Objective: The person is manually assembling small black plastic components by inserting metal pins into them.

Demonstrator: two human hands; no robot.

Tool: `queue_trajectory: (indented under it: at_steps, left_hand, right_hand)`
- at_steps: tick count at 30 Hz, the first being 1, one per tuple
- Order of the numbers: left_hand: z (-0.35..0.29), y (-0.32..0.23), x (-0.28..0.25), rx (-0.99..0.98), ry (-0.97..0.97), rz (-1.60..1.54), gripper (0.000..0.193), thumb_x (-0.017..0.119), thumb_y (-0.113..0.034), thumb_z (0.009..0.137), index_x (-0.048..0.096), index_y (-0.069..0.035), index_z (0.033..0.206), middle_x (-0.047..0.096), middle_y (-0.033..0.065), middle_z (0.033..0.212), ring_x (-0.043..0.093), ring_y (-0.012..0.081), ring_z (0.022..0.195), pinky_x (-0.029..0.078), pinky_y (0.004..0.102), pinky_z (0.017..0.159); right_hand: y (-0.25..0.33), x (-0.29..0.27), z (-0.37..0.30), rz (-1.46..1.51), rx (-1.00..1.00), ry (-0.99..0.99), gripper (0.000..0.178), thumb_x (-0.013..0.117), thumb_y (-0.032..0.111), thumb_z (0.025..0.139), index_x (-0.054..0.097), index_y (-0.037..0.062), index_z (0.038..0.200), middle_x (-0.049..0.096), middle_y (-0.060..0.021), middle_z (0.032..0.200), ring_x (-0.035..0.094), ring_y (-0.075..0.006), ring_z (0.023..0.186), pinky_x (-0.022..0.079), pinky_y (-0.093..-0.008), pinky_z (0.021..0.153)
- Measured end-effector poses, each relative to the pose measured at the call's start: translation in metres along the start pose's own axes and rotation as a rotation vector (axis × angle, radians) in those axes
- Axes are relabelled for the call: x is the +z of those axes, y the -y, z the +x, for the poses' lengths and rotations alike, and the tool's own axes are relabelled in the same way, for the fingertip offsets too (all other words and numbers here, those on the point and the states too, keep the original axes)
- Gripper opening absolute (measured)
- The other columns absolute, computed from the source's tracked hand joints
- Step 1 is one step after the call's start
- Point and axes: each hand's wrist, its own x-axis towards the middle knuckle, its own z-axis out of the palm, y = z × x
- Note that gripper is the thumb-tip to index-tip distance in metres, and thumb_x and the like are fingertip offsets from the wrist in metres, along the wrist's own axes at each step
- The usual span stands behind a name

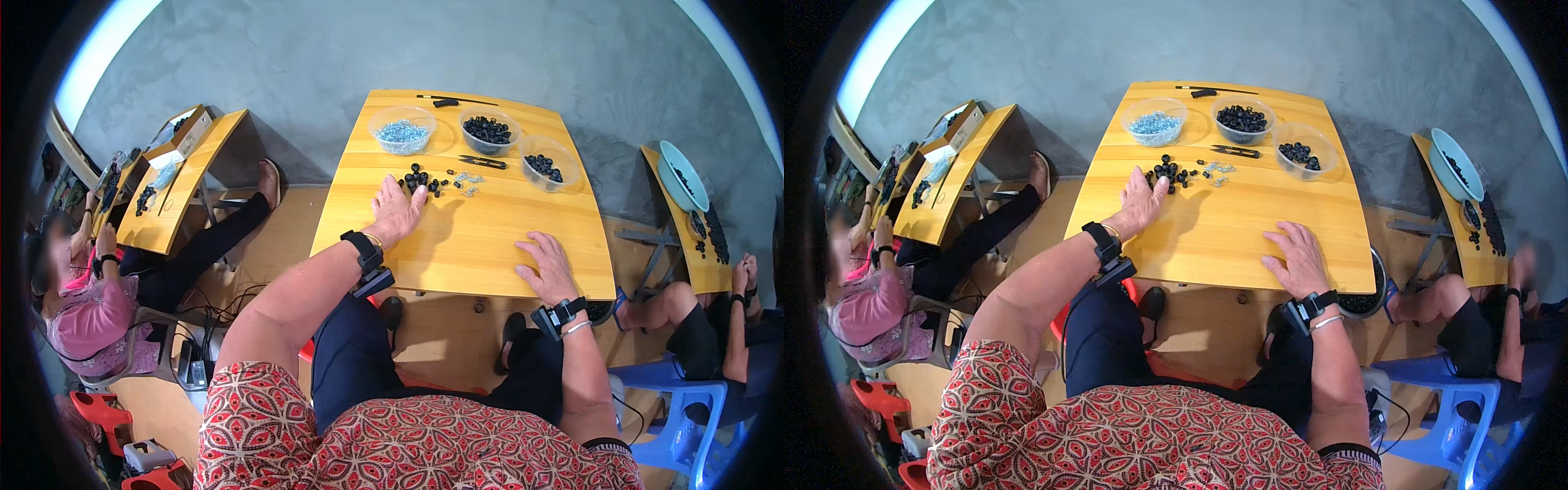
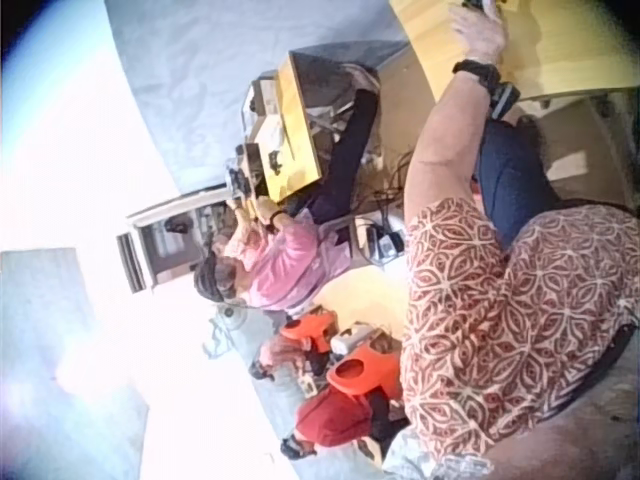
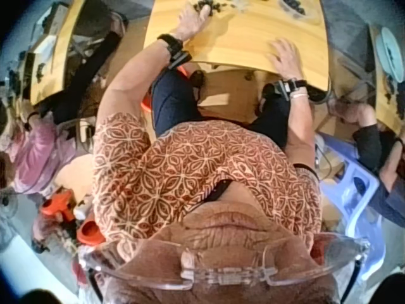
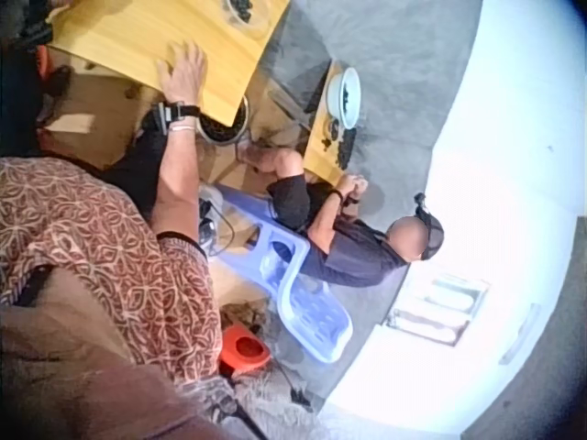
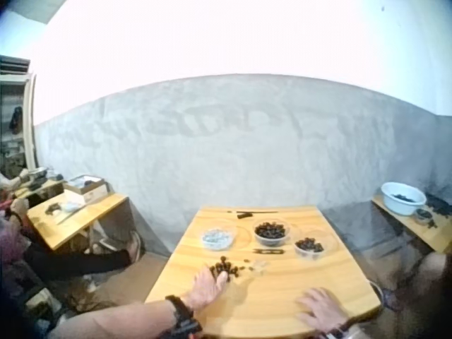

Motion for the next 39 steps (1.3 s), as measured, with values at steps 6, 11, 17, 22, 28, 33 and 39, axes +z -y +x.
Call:
queue_trajectory:
  at_steps: [6, 11, 17, 22, 28, 33, 39]
  left_hand:
    - [0.004, -0.015, 0.005, 0.032, 0.019, 0.026, 0.086, 0.039, -0.054, 0.083, 0.006, 0.009, 0.132, 0.014, 0.0259, 0.137, 0.016, 0.0397, 0.127, 0.01, 0.0523, 0.102]
    - [0.01, 0.009, -0.018, 0.057, -0.078, -0.184, 0.084, 0.048, -0.047, 0.082, 0.009, 0.008, 0.132, 0.023, 0.0275, 0.134, 0.028, 0.0375, 0.123, 0.026, 0.0395, 0.099]
    - [-0.099, -0.038, -0.074, 0.372, -0.144, -0.411, 0.032, 0.045, -0.019, 0.09, 0.053, 0.003, 0.068, 0.051, 0.0024, 0.059, 0.047, 0.0095, 0.055, 0.039, 0.0241, 0.052]
    - [-0.191, -0.083, -0.144, 1.096, -0.239, -0.179, 0.018, 0.053, -0.016, 0.08, 0.052, -0.003, 0.067, 0.051, 0.0061, 0.069, 0.048, 0.0205, 0.061, 0.04, 0.0334, 0.054]
    - [-0.244, -0.138, -0.171, 1.461, -0.619, -1.249, 0.009, 0.05, -0.012, 0.078, 0.047, -0.003, 0.08, 0.045, 0.0049, 0.074, 0.044, 0.0174, 0.066, 0.039, 0.0286, 0.059]
    - [-0.236, -0.164, -0.166, 1.736, -0.448, -1.57, 0.026, 0.049, 0.004, 0.075, 0.049, 0.001, 0.101, 0.049, 0.006, 0.092, 0.049, 0.0151, 0.081, 0.044, 0.0268, 0.069]
    - [-0.223, -0.128, -0.171, 1.861, -0.565, -1.563, 0.026, 0.051, 0.005, 0.074, 0.051, -0.001, 0.1, 0.051, 0.004, 0.09, 0.049, 0.0123, 0.073, 0.044, 0.025, 0.063]
  right_hand:
    - [0.0, -0.002, -0.001, -0.006, 0.005, -0.003, 0.038, 0.058, 0.029, 0.075, 0.054, 0.0089, 0.107, 0.046, -0.0133, 0.116, 0.038, -0.0315, 0.111, 0.028, -0.0403, 0.096]
    - [0.003, 0.002, 0.001, -0.001, -0.008, 0.002, 0.038, 0.057, 0.03, 0.075, 0.054, 0.009, 0.107, 0.046, -0.0133, 0.117, 0.038, -0.0313, 0.111, 0.028, -0.0402, 0.096]
    - [-0.002, -0.001, -0.001, -0.004, 0.003, -0.01, 0.038, 0.057, 0.031, 0.076, 0.054, 0.0091, 0.107, 0.046, -0.0138, 0.117, 0.038, -0.0315, 0.112, 0.028, -0.0403, 0.096]
    - [-0.012, -0.004, -0.006, -0.032, 0.008, -0.01, 0.037, 0.058, 0.031, 0.076, 0.055, 0.0098, 0.107, 0.046, -0.0136, 0.117, 0.037, -0.032, 0.112, 0.029, -0.0404, 0.096]
    - [-0.002, -0.004, -0.001, 0.004, 0.017, 0.007, 0.037, 0.058, 0.028, 0.075, 0.054, 0.0095, 0.107, 0.045, -0.0131, 0.116, 0.037, -0.0318, 0.112, 0.029, -0.0404, 0.096]
    - [0.006, -0.003, 0.002, 0.032, 0.012, 0.029, 0.038, 0.058, 0.029, 0.075, 0.054, 0.009, 0.108, 0.044, -0.0129, 0.118, 0.036, -0.0318, 0.113, 0.028, -0.041, 0.097]
    - [0.01, -0.005, 0.005, 0.004, 0.052, 0.064, 0.038, 0.057, 0.03, 0.076, 0.054, 0.0084, 0.108, 0.044, -0.0134, 0.118, 0.036, -0.0324, 0.113, 0.028, -0.0408, 0.097]
